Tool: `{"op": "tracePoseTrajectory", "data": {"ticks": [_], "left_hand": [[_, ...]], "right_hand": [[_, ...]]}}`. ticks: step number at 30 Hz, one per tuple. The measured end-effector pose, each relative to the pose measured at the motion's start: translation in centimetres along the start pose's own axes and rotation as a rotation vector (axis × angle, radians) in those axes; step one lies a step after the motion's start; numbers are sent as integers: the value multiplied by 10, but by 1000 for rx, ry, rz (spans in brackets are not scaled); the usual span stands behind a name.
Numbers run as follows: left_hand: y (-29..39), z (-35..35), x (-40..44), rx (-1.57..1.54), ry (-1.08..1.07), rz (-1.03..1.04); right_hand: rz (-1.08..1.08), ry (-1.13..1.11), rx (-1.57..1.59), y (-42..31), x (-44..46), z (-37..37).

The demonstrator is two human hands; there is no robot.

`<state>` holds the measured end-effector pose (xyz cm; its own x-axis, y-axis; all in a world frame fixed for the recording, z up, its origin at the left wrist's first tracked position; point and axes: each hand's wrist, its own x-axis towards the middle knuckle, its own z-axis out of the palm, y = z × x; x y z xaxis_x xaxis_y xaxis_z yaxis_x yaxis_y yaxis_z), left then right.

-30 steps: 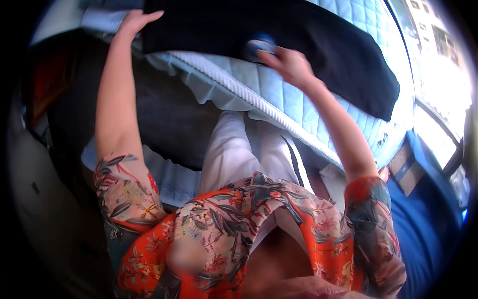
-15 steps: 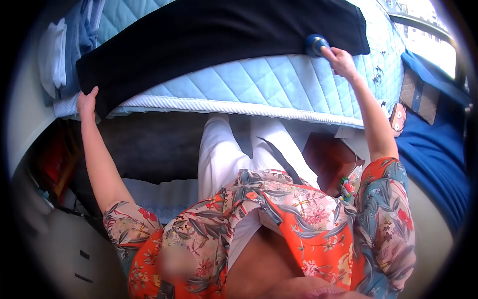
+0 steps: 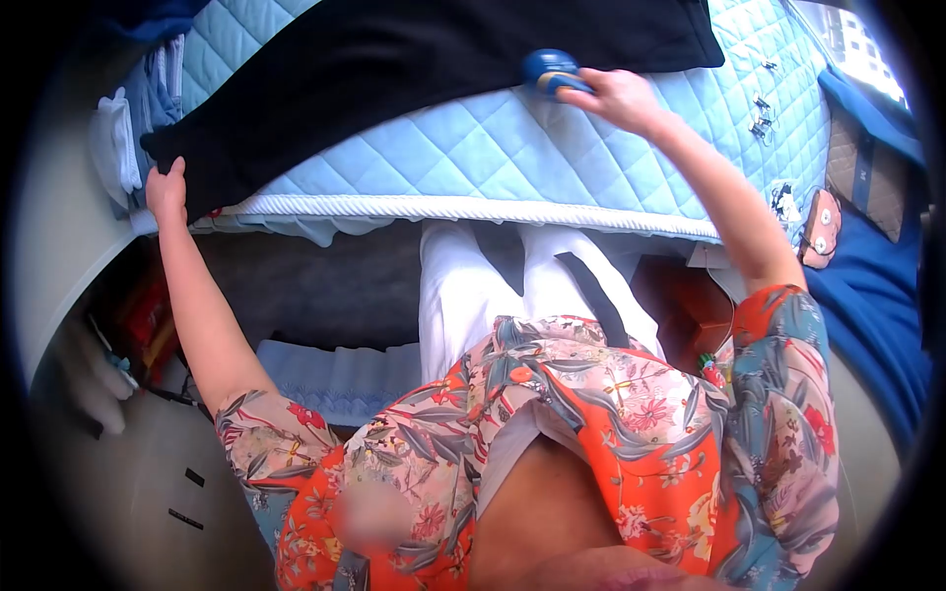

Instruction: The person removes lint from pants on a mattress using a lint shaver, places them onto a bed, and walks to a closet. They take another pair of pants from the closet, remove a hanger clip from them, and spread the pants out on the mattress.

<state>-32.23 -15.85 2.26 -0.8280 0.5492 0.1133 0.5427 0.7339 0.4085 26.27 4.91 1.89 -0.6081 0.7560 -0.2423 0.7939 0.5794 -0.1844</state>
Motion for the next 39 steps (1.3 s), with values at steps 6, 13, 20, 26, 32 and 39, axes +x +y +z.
{"op": "tracePoseTrajectory", "data": {"ticks": [6, 13, 20, 26, 32, 39], "left_hand": [[-16, 16, 18, 7, -31, -28], [19, 59, -5, -291, -144, 73], [134, 137, -104, -570, -489, 167], [140, 144, -110, -779, -631, -60], [133, 137, -112, -881, -643, -97], [116, 127, -114, -801, -514, -100]], "right_hand": [[82, 22, -86, 34, -44, 11], [-194, -6, 39, -95, 32, 26], [175, 36, 142, 43, -29, -3], [203, -14, 106, 38, -47, -9], [-78, -41, 181, -80, 7, -3], [345, 187, 407, 49, -44, -49]]}}
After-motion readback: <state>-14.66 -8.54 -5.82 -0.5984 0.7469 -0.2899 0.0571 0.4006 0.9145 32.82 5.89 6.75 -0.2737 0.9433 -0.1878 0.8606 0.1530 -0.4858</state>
